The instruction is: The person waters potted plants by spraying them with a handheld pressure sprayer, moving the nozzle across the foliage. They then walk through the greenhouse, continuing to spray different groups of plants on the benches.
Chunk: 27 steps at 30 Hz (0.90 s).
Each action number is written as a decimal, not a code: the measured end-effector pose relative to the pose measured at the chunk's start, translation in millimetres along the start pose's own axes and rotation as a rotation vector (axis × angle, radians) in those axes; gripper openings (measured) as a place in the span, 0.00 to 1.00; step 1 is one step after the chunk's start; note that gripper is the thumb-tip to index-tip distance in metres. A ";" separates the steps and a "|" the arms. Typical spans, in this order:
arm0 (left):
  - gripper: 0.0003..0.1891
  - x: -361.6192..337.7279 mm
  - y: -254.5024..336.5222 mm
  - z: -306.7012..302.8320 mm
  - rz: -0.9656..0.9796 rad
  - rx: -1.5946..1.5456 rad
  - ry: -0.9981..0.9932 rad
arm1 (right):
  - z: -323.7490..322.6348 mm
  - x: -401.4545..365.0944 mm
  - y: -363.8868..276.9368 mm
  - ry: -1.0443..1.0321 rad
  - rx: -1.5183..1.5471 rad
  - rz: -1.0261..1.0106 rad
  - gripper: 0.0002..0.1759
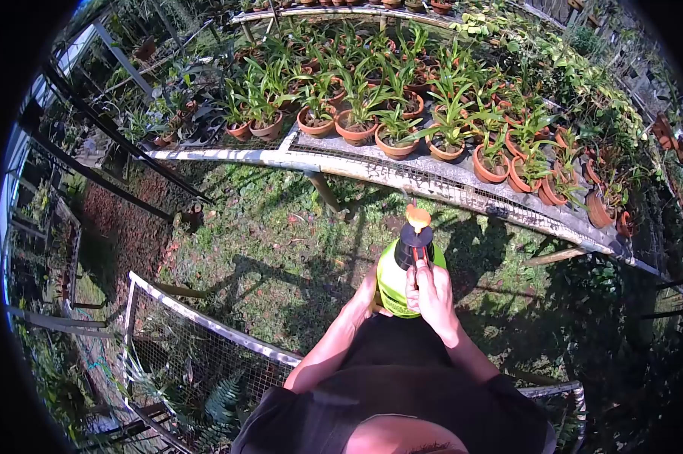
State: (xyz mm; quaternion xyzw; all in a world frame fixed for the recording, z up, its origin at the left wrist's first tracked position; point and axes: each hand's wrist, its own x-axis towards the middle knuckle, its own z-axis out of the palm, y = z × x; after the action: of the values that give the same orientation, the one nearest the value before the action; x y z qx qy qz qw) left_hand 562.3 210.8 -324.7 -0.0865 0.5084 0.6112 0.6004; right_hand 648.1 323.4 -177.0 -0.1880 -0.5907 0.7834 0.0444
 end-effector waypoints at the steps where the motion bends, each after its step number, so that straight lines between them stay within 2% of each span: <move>1: 0.47 3.8 -0.4 -2.2 0.031 0.014 0.011 | -0.7 0.6 -0.3 0.012 0.019 -0.003 0.18; 3: 0.47 12.9 5.7 -6.2 0.099 0.048 0.034 | -2.3 5.9 -3.0 0.035 0.059 -0.020 0.18; 7: 0.47 15.9 25.2 1.0 0.108 0.057 0.076 | -2.1 19.9 -11.3 0.085 0.099 -0.015 0.19; 14: 0.38 44.2 25.6 -13.2 -0.037 -0.085 0.006 | -3.6 54.2 3.6 0.055 -0.005 0.010 0.18; 15: 0.35 39.5 33.3 -10.0 -0.039 -0.086 0.066 | -3.2 60.4 5.8 0.055 0.008 0.019 0.18; 17: 0.38 86.9 3.7 -44.8 -0.003 -0.111 -0.022 | -2.0 73.8 13.7 0.096 0.057 0.081 0.19; 18: 0.41 89.3 11.2 -49.4 0.014 -0.120 -0.066 | -1.4 79.6 16.2 0.126 0.081 0.088 0.19; 19: 0.38 83.0 20.4 -50.1 -0.024 -0.093 0.018 | -1.5 85.2 19.0 0.158 0.104 0.094 0.19; 20: 0.37 92.6 22.2 -59.4 0.019 -0.069 -0.029 | -1.6 89.9 22.1 0.195 0.128 0.104 0.20; 24: 0.33 102.1 65.1 -61.7 0.129 0.006 -0.099 | -4.5 114.3 32.6 0.302 0.118 -0.024 0.21; 27: 0.31 110.8 94.2 -68.9 0.031 0.090 -0.090 | -2.1 133.7 36.7 0.374 0.145 -0.031 0.24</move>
State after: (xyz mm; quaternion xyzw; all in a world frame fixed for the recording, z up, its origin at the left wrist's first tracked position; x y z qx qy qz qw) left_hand 420.8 254.8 -387.6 -0.0237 0.5089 0.6005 0.6163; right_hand 530.8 353.3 -244.4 -0.3174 -0.5173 0.7745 0.1787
